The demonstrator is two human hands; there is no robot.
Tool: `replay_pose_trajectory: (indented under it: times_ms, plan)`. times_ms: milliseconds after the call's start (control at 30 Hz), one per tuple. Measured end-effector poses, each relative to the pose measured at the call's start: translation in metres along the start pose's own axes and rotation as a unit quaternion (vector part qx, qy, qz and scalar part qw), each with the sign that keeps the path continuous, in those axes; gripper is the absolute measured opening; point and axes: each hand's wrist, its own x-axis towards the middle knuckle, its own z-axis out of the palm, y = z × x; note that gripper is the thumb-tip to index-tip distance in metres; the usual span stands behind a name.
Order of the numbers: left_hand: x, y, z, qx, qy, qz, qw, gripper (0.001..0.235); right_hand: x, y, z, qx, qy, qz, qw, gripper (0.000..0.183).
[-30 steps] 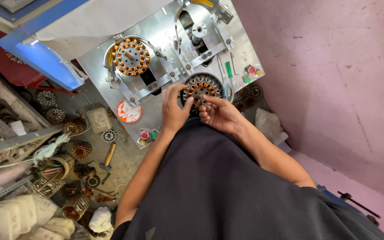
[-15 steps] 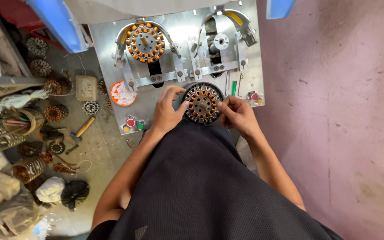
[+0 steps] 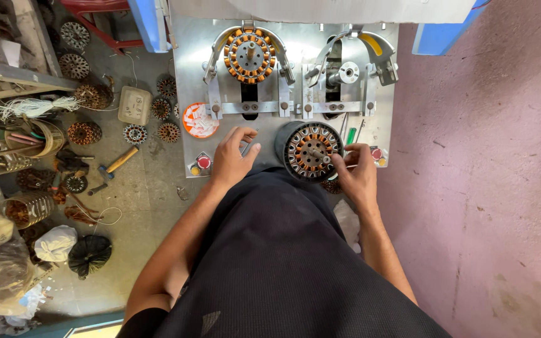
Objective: The person places a stator core into a winding machine, adjusts the wires and slots using a thin metal tool, and handles several cores by hand.
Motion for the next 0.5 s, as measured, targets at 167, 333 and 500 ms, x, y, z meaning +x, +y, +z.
replay_pose_trajectory:
  times_ms: [167, 333, 500]
  plan:
    - [-0.009, -0.02, -0.034, 0.014, 0.0, -0.006, 1.0, 0.024, -0.006, 0.008, 0.025, 0.31, -0.004, 0.175, 0.935, 0.053]
    - [-0.013, -0.042, -0.075, 0.071, -0.094, -0.09, 0.989, 0.024, -0.012, 0.018, 0.047, 0.505, -0.045, 0.207, 0.837, 0.032]
    - [-0.007, -0.065, -0.1, 0.138, -0.18, -0.064, 0.972, 0.026, -0.015, 0.033, 0.059, 0.539, 0.018, 0.203, 0.817, 0.024]
